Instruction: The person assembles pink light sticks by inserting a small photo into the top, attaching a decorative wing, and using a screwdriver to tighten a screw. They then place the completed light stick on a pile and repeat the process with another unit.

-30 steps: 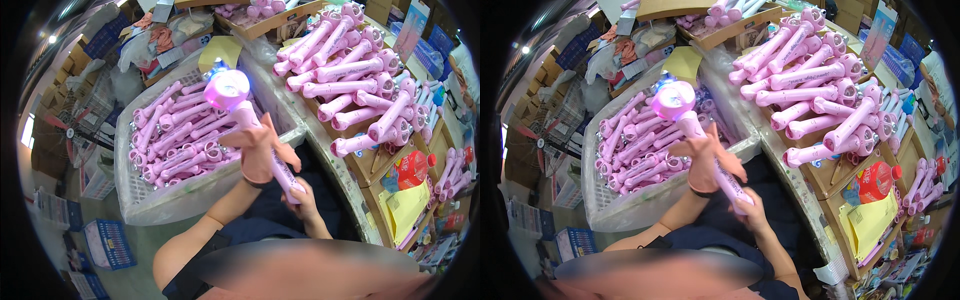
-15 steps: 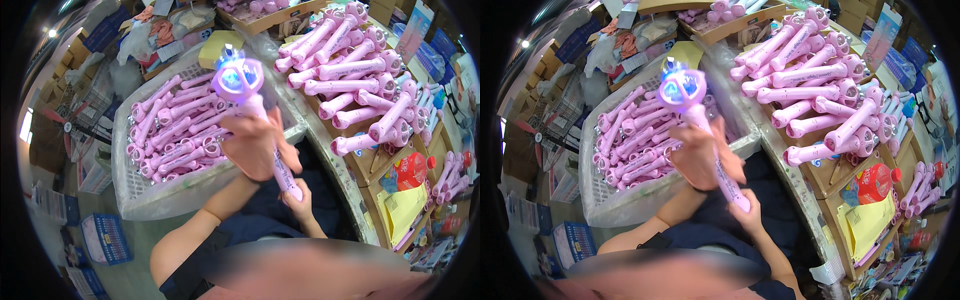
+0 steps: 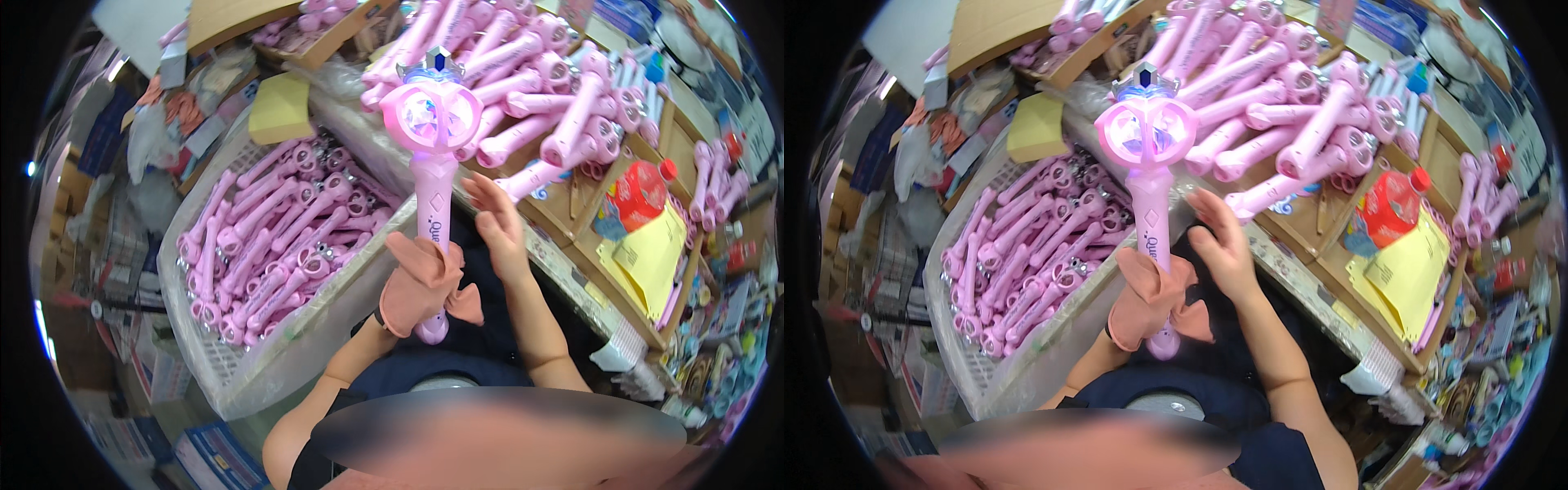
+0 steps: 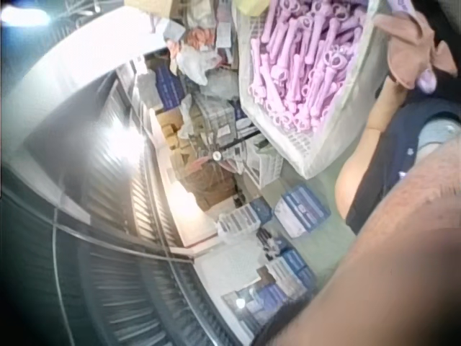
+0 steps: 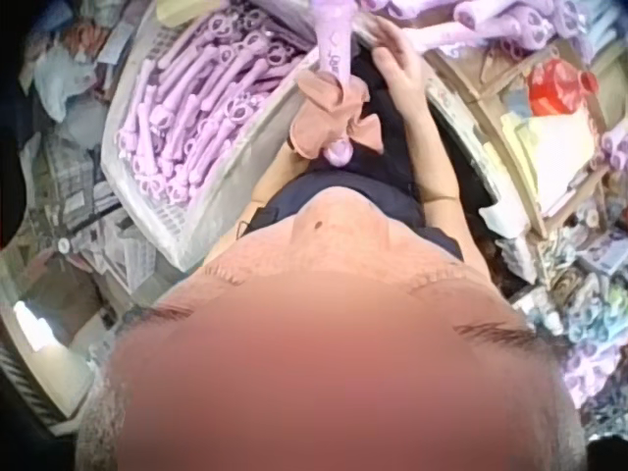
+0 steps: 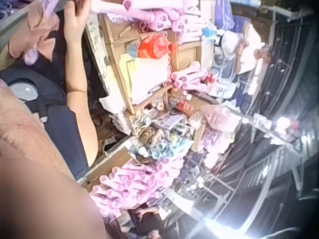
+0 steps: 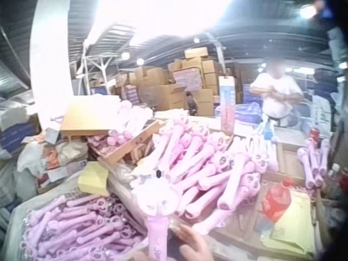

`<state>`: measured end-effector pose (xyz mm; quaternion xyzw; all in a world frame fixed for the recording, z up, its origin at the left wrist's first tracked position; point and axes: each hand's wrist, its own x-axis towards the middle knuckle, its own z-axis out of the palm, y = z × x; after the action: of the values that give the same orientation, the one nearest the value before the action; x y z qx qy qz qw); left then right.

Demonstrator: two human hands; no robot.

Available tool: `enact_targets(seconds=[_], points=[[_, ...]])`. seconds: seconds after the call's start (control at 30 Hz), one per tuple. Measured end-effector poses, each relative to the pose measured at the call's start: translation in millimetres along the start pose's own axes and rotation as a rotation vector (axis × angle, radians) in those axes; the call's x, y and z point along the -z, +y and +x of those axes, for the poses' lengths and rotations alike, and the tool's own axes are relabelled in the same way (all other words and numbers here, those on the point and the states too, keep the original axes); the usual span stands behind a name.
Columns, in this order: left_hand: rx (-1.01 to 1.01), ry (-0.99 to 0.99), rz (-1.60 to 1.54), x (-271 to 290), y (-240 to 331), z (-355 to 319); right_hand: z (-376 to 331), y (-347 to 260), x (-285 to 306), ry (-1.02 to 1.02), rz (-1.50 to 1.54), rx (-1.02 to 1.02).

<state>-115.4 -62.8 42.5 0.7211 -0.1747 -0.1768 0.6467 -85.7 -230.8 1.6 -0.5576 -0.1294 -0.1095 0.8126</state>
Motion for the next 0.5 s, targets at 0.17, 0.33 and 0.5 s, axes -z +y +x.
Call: enact_targets(seconds=[0.17, 0.33, 0.5], points=[[-0.022, 0.032, 0.14, -8, -12, -7, 14, -20, -25, -0.071, 0.141, -0.084], [-0.188, -0.096, 0.459, 0, -25, -11, 11, -18, -25, -0.044, 0.129, -0.041], [-0.221, -0.147, 0.435, 5, -28, -7, 9, -14, -20, -0.024, 0.198, -0.114]])
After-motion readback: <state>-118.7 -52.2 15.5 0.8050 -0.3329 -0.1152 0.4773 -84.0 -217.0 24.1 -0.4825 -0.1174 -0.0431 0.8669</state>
